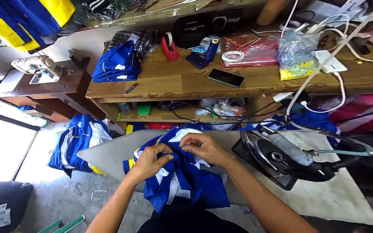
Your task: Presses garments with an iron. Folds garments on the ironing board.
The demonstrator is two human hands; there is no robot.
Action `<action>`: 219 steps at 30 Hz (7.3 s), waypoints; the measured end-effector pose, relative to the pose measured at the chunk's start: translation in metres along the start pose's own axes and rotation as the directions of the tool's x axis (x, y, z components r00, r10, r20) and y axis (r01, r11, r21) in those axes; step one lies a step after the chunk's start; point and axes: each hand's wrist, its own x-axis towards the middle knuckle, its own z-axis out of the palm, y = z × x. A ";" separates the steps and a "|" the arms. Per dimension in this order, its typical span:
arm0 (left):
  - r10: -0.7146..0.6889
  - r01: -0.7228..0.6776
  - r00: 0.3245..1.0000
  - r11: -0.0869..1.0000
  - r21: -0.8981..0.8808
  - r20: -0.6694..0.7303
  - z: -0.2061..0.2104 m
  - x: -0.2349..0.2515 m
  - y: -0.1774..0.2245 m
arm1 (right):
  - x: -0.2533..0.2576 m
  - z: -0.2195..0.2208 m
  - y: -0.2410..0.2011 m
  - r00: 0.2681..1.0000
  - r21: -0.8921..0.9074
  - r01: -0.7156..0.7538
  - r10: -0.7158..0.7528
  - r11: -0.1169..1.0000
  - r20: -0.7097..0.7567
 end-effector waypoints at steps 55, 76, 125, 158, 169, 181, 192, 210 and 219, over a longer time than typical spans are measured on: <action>-0.148 0.168 0.930 0.985 0.031 -0.337 0.037 -0.002 -0.002 | -0.012 0.050 0.016 0.968 -0.325 0.048 -0.125 0.944 -0.220; -0.268 0.237 0.929 0.961 -0.144 -0.256 0.051 -0.005 -0.030 | -0.015 0.046 0.036 0.962 -0.206 -0.143 0.087 0.968 -0.258; -0.186 0.208 0.924 0.978 0.029 -0.334 0.068 0.000 -0.032 | -0.021 0.038 0.045 0.987 -0.135 -0.085 0.064 0.987 -0.149; -0.062 0.066 0.956 0.998 -0.006 0.288 -0.030 0.013 -0.026 | 0.028 -0.028 0.026 0.844 -0.400 0.216 0.036 0.891 0.536; 0.084 -0.275 0.952 0.656 0.703 0.295 -0.023 -0.013 -0.014 | 0.014 0.026 0.006 0.903 -0.653 0.294 0.022 0.698 0.429; 0.200 -0.189 0.978 0.764 0.617 0.052 -0.077 -0.057 -0.034 | -0.050 -0.058 0.088 0.847 -0.649 -0.532 0.352 0.545 -0.398; 0.221 -0.204 0.973 0.712 0.672 0.060 -0.038 -0.047 -0.064 | -0.020 -0.090 0.042 0.755 -0.474 -0.652 0.565 0.592 -0.332; 0.232 -0.255 0.966 0.780 0.571 0.115 -0.045 -0.005 -0.076 | 0.064 -0.017 0.051 0.898 -0.566 -0.123 0.335 0.815 0.287; -0.189 0.185 0.968 0.982 -0.037 -0.165 -0.106 -0.027 -0.131 | 0.039 0.011 0.103 0.897 -0.712 -0.240 0.432 0.660 0.098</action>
